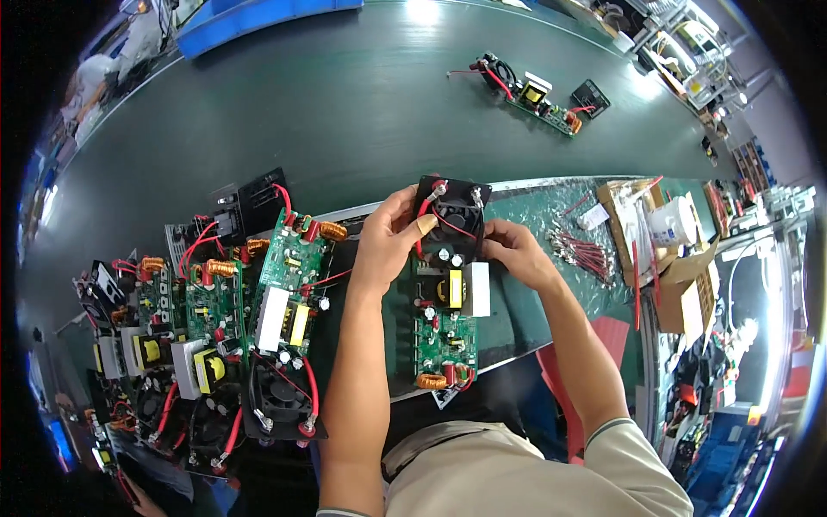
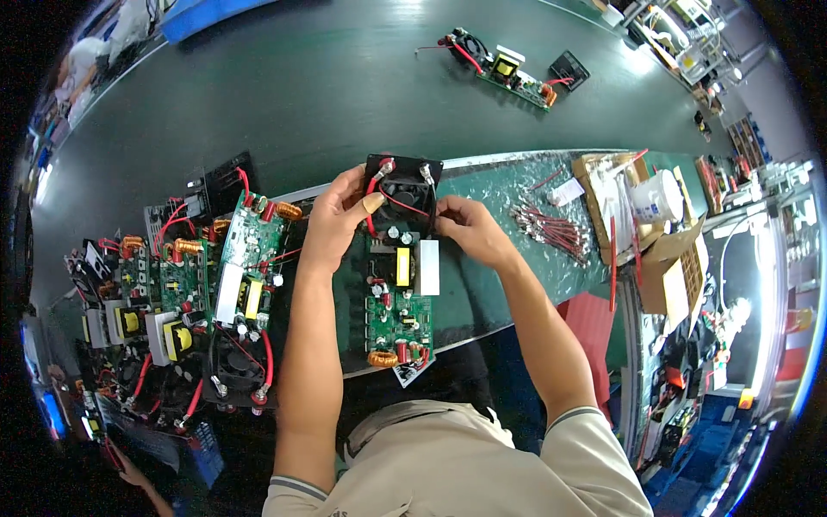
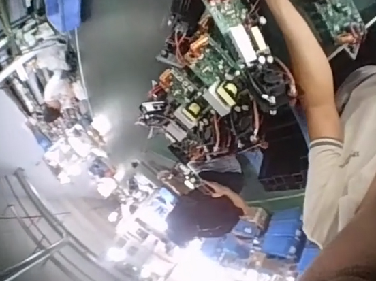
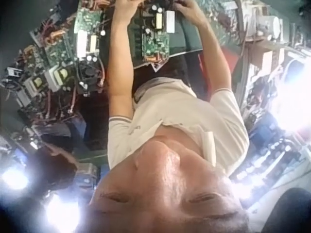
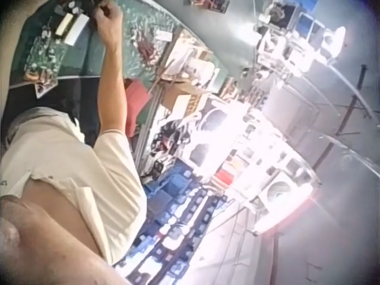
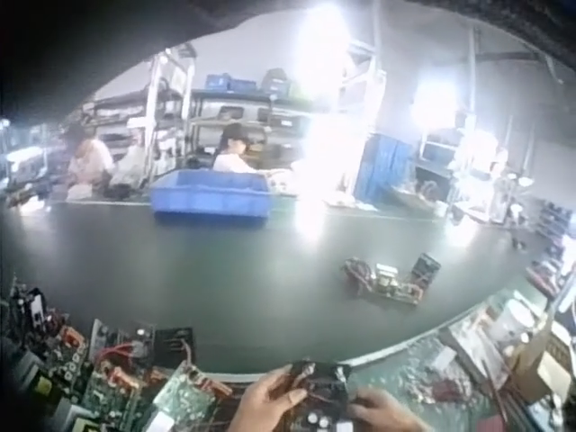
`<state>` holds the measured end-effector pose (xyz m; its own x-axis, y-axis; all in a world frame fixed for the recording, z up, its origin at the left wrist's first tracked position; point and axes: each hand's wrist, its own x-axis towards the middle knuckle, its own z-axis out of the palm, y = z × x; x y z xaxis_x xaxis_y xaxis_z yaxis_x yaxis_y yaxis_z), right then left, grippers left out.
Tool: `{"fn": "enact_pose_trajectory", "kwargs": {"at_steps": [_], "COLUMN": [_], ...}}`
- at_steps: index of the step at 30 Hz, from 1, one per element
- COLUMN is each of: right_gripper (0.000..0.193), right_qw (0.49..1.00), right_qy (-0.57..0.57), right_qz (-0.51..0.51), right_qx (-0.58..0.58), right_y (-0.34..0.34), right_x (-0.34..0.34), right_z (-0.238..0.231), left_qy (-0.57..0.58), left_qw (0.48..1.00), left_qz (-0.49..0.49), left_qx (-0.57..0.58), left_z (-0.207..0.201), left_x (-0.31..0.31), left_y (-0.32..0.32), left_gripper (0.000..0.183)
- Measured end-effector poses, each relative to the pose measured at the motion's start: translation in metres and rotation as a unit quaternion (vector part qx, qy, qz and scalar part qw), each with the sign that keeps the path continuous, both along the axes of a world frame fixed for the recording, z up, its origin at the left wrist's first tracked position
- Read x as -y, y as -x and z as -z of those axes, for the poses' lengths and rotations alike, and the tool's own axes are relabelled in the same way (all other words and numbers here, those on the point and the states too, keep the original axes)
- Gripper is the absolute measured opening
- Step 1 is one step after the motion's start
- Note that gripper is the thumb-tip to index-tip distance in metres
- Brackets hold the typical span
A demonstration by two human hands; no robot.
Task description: Assembling electronic components and cooling fans onto circuit boards on a factory assembly line.
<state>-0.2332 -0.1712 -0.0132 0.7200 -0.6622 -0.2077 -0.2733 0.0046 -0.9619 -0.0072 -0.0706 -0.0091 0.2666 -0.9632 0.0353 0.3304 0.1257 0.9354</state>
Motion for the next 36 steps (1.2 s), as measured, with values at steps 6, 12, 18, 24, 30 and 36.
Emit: {"fn": "enact_pose_trajectory", "kwargs": {"at_steps": [6, 12, 18, 24, 30, 36], "right_gripper": [0.008, 0.008, 0.007, 0.008, 0.008, 0.005], "right_qw": [1.0, 1.0, 0.999, 0.997, 0.994, 0.994], "right_qy": [0.007, 0.03, 0.027, 0.066, 0.073, 0.075], "right_qz": [0.001, -0.002, -0.018, -0.026, -0.076, -0.072], "right_qx": [0.005, 0.001, -0.001, -0.016, -0.033, -0.034], "right_y": [-0.004, -0.001, 0.002, 0.002, -0.004, -0.007], "right_x": [-0.003, -0.006, 0.0, 0.005, 0.011, 0.01], "right_z": [-0.004, -0.001, 0.009, 0.01, -0.005, -0.01], "left_qy": [-0.011, -0.011, 0.002, 0.012, 0.001, 0.011], "left_qw": [1.0, 1.0, 1.0, 1.0, 0.998, 0.993], "left_qz": [-0.021, 0.008, 0.008, -0.016, -0.069, -0.107], "left_qx": [0.019, -0.007, -0.007, -0.018, -0.008, 0.052], "left_z": [-0.002, -0.004, -0.006, -0.008, 0.001, 0.002], "left_x": [-0.003, -0.004, -0.007, -0.004, -0.005, -0.004], "left_y": [0.002, 0.001, 0.001, 0.004, 0.006, 0.025], "left_gripper": [0.048, 0.049, 0.047, 0.045, 0.044, 0.068]}}
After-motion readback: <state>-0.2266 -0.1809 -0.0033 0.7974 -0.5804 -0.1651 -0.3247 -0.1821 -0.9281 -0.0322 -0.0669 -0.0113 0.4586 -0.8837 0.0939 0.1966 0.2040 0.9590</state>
